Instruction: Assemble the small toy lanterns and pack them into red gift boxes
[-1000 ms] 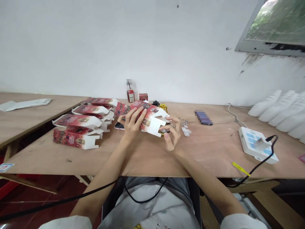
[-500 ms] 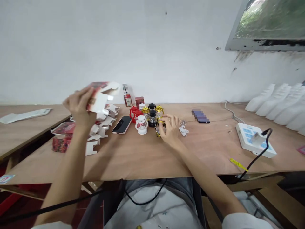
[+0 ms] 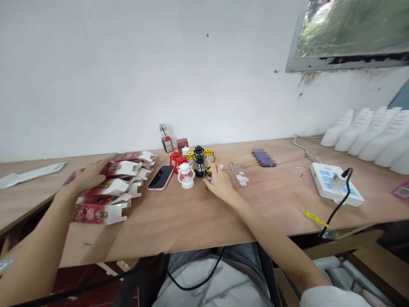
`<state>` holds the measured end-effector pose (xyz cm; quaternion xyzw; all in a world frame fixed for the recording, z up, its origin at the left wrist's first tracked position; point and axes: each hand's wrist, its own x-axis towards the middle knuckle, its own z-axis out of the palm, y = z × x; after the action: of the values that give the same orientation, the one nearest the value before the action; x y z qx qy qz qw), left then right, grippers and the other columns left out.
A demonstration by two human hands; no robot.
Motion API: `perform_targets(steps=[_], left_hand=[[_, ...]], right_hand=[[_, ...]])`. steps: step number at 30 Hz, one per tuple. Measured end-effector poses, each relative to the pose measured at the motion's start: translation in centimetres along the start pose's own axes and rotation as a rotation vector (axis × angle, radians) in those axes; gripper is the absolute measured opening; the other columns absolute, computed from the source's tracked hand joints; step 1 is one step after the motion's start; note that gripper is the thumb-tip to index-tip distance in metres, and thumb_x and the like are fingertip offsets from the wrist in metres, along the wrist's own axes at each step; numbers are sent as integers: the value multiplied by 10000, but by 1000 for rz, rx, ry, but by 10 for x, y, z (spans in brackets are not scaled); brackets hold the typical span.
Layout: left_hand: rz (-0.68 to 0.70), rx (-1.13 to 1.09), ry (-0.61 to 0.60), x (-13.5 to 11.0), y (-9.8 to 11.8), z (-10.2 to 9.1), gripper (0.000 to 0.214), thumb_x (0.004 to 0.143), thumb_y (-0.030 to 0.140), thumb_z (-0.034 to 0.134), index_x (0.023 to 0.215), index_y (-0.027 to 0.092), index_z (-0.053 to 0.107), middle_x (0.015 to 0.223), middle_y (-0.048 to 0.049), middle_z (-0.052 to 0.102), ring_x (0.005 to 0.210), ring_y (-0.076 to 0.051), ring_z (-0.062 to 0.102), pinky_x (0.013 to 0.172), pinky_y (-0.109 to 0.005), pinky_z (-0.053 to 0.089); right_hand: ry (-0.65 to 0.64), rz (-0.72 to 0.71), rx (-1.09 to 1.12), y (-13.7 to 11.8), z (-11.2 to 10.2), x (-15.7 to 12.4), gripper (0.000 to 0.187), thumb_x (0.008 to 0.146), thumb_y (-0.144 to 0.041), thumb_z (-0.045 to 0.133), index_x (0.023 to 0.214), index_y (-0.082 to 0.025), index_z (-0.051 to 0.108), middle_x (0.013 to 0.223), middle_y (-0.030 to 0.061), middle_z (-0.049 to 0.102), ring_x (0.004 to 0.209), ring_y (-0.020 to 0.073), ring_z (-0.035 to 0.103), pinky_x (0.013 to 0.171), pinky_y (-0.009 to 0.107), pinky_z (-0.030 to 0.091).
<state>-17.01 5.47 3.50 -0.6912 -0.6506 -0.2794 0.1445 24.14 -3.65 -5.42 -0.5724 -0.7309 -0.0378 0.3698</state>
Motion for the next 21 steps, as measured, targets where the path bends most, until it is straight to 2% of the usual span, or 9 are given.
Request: perform_targets(steps=[2, 4, 6, 9, 11, 13, 17, 19, 21], left_hand=[[-9, -41, -161, 4, 0, -8, 534, 704, 279, 493, 1226, 175, 535, 1167, -78, 626, 1037, -240, 568, 902, -436, 435], [-131, 67, -44, 2, 11, -19, 564, 699, 321, 489, 1239, 162, 523, 1186, -109, 598, 1076, -299, 534, 909, -505, 409], [-145, 106, 191, -8, 36, -29, 566, 669, 333, 501, 1197, 134, 549, 1183, -146, 574, 1122, -340, 485, 938, -547, 367], [42, -95, 418, -40, 97, -29, 506, 713, 365, 469, 1142, 110, 553, 1115, -146, 568, 1085, -314, 504, 961, -518, 367], [236, -319, 252, -65, 143, -15, 461, 750, 415, 492, 1116, 139, 542, 1079, -117, 587, 1024, -276, 541, 933, -477, 412], [326, -564, -37, -86, 186, 8, 494, 741, 442, 556, 1158, 182, 504, 1170, -108, 562, 1089, -267, 528, 933, -453, 429], [56, -1143, -522, -101, 245, 58, 703, 653, 473, 668, 1242, 229, 372, 1022, -65, 612, 745, -193, 642, 622, -343, 523], [-62, -1307, -537, -100, 259, 72, 653, 608, 459, 710, 1127, 212, 402, 815, 0, 608, 585, -151, 607, 526, -288, 493], [-80, -1350, -423, -99, 265, 79, 526, 612, 438, 717, 979, 202, 423, 689, 45, 557, 515, -116, 555, 490, -248, 464]], right_hand=[[9, 6, 18, 0, 0, 0, 348, 808, -221, 555, 1133, -197, 433, 1149, 114, 531, 918, 245, 587, 709, 359, 475], [38, 1, 64, 0, 1, 1, 332, 819, -234, 547, 1131, -203, 440, 1154, 110, 533, 932, 249, 583, 717, 370, 481], [100, 4, 162, 0, 0, 1, 335, 817, -250, 556, 1131, -205, 446, 1164, 108, 531, 974, 251, 569, 755, 379, 481], [246, 34, 397, 1, 1, 3, 346, 785, -285, 611, 1093, -205, 474, 1122, 89, 544, 1023, 230, 542, 850, 371, 458], [342, 71, 578, 1, 3, 5, 362, 762, -334, 641, 1069, -211, 493, 1091, 71, 549, 1034, 210, 529, 887, 353, 441], [404, 110, 745, 2, 8, 8, 370, 758, -380, 641, 1061, -220, 505, 1078, 57, 555, 1030, 192, 527, 887, 330, 438], [401, 158, 924, 7, 17, 12, 262, 796, -432, 578, 946, -218, 561, 987, 30, 582, 957, 170, 546, 847, 298, 446], [375, 173, 917, 9, 19, 13, 242, 815, -447, 547, 881, -217, 584, 949, 26, 580, 958, 170, 538, 864, 304, 441], [359, 181, 867, 11, 19, 12, 243, 805, -453, 564, 884, -227, 602, 996, 32, 557, 1032, 178, 513, 920, 324, 425]])
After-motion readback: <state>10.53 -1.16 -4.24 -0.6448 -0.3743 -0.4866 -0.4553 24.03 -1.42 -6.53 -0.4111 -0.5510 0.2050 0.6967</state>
